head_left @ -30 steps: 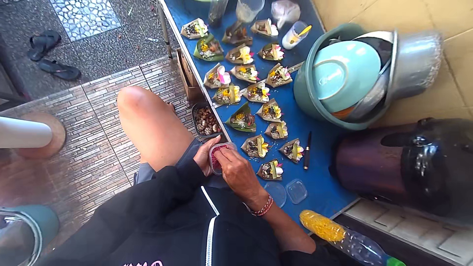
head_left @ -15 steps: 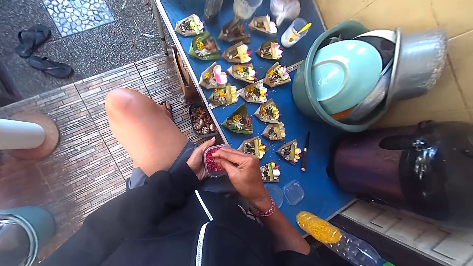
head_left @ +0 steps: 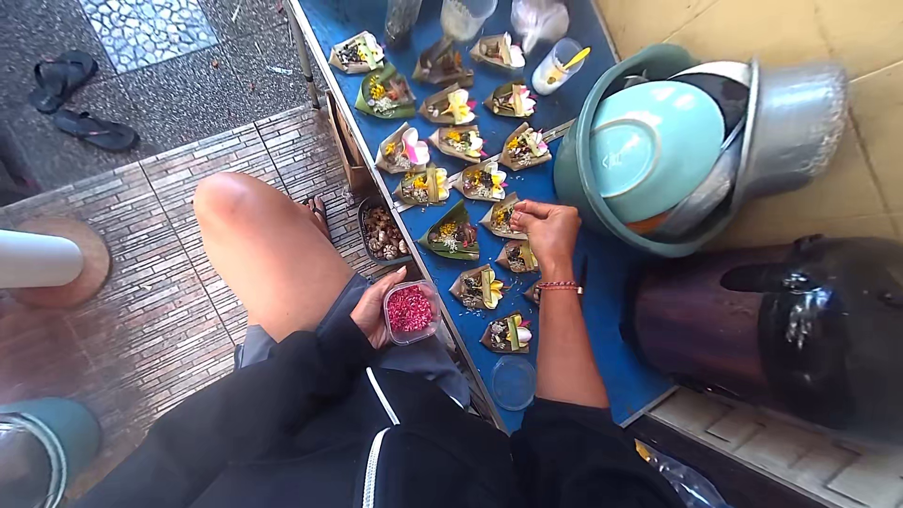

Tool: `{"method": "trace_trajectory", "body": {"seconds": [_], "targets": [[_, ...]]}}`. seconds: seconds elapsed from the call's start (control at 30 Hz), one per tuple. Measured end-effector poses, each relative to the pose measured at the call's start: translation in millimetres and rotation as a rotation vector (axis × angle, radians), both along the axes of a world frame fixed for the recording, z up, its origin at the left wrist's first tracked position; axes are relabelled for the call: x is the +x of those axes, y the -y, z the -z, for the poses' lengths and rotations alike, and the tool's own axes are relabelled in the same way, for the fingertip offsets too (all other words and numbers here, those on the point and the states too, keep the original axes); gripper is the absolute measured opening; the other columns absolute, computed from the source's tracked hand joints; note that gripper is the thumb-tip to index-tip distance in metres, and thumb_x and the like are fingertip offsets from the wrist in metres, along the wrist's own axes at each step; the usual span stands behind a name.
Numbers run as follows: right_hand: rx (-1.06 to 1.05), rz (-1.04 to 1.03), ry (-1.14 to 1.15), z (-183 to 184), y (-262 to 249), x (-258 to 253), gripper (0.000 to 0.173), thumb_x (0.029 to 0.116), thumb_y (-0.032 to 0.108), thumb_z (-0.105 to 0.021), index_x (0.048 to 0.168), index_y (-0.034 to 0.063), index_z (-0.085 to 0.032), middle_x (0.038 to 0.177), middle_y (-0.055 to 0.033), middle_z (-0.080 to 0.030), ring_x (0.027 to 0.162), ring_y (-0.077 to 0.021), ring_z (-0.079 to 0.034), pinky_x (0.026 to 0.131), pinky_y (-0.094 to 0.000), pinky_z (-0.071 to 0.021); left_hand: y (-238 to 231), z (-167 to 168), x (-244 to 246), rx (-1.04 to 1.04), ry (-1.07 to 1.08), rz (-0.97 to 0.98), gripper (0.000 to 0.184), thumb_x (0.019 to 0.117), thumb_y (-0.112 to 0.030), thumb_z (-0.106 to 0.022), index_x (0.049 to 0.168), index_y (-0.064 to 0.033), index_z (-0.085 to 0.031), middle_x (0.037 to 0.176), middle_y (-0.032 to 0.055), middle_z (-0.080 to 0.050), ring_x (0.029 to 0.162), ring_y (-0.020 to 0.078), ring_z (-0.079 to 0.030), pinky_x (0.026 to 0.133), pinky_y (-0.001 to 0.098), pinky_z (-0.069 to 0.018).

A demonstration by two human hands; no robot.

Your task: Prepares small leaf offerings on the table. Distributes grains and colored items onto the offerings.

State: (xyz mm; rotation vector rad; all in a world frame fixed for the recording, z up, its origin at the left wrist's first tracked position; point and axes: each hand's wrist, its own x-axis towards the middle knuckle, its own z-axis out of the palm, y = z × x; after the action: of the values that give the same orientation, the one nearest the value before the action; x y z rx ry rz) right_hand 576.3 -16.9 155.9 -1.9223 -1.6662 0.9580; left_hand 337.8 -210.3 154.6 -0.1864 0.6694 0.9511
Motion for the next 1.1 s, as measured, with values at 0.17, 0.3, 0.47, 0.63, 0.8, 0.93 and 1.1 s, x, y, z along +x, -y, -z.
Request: {"method": "trace_trajectory", "body": {"seconds": [0.17,0.3,0.47,0.63,0.8,0.93,1.1], "targets": [[-0.044,-0.087,0.179,11,-4,-6,0.017,0.0951,0.004,-0.067,0.108,0.0037,-0.078,0.099,-0.0132,-0.077,0.085,-0.0182,-0.074,0.087,-0.0377,-0.0591,0,-1,-1,-0.004,-0.006,-0.003,0.057,0.1111,-0.040,-0.021,0.104,-0.0020,-0.063,0.089,0.0177,-0.072,0.084,0.0279,-0.074,0.077,0.0418,-0.0633],[-0.055,-0.146,0.255,11,-2,-11,0.019,0.0975,0.005,-0.064,0.111,0.0027,-0.077,0.103,-0.0159,-0.076,0.092,-0.0244,-0.074,0.092,-0.0443,-0.0565,1,0,-2,0.015,-0.002,-0.006,0.060,0.1111,-0.040,-0.020,0.103,-0.0015,-0.065,0.088,0.0170,-0.072,0.084,0.0273,-0.074,0.079,0.0417,-0.0629],[-0.056,-0.235,0.340,7,-2,-15,0.024,0.1017,0.005,-0.056,0.115,0.0017,-0.077,0.109,-0.0196,-0.075,0.106,-0.0324,-0.071,0.099,-0.0498,-0.0504,1,0,-4,0.016,0.006,-0.007,0.060,0.1110,-0.039,-0.019,0.102,-0.0014,-0.065,0.087,0.0171,-0.072,0.084,0.0277,-0.074,0.079,0.0414,-0.0629],[-0.045,-0.262,0.372,2,-1,-18,0.028,0.0996,0.000,-0.053,0.115,0.0008,-0.077,0.111,-0.0232,-0.074,0.109,-0.0371,-0.069,0.100,-0.0540,-0.0479,3,2,-4,0.034,0.019,-0.015,0.060,0.1105,-0.040,-0.018,0.103,-0.0018,-0.064,0.089,0.0168,-0.072,0.085,0.0272,-0.074,0.079,0.0410,-0.0627],[-0.048,-0.222,0.378,4,-2,-19,0.018,0.0944,0.002,-0.066,0.106,0.0037,-0.079,0.103,-0.0174,-0.076,0.100,-0.0317,-0.072,0.095,-0.0510,-0.0530,3,3,-4,0.031,0.008,-0.021,0.059,0.1108,-0.039,-0.020,0.104,-0.0014,-0.064,0.089,0.0173,-0.072,0.086,0.0276,-0.074,0.080,0.0423,-0.0628],[-0.051,-0.211,0.381,3,-2,-18,0.017,0.0953,0.002,-0.066,0.106,0.0032,-0.079,0.104,-0.0182,-0.076,0.100,-0.0314,-0.073,0.096,-0.0505,-0.0533,2,3,-5,0.032,0.013,-0.012,0.059,0.1106,-0.040,-0.020,0.104,-0.0012,-0.065,0.090,0.0177,-0.072,0.085,0.0283,-0.074,0.079,0.0424,-0.0629],[0.069,-0.273,0.154,-44,45,-31,0.015,0.0975,0.005,-0.065,0.107,0.0024,-0.077,0.099,-0.0143,-0.076,0.085,-0.0233,-0.074,0.084,-0.0426,-0.0602,1,2,-5,0.025,0.021,-0.028,0.064,0.1109,-0.042,-0.017,0.102,-0.0009,-0.066,0.088,0.0175,-0.073,0.084,0.0275,-0.074,0.079,0.0412,-0.0628]]}}
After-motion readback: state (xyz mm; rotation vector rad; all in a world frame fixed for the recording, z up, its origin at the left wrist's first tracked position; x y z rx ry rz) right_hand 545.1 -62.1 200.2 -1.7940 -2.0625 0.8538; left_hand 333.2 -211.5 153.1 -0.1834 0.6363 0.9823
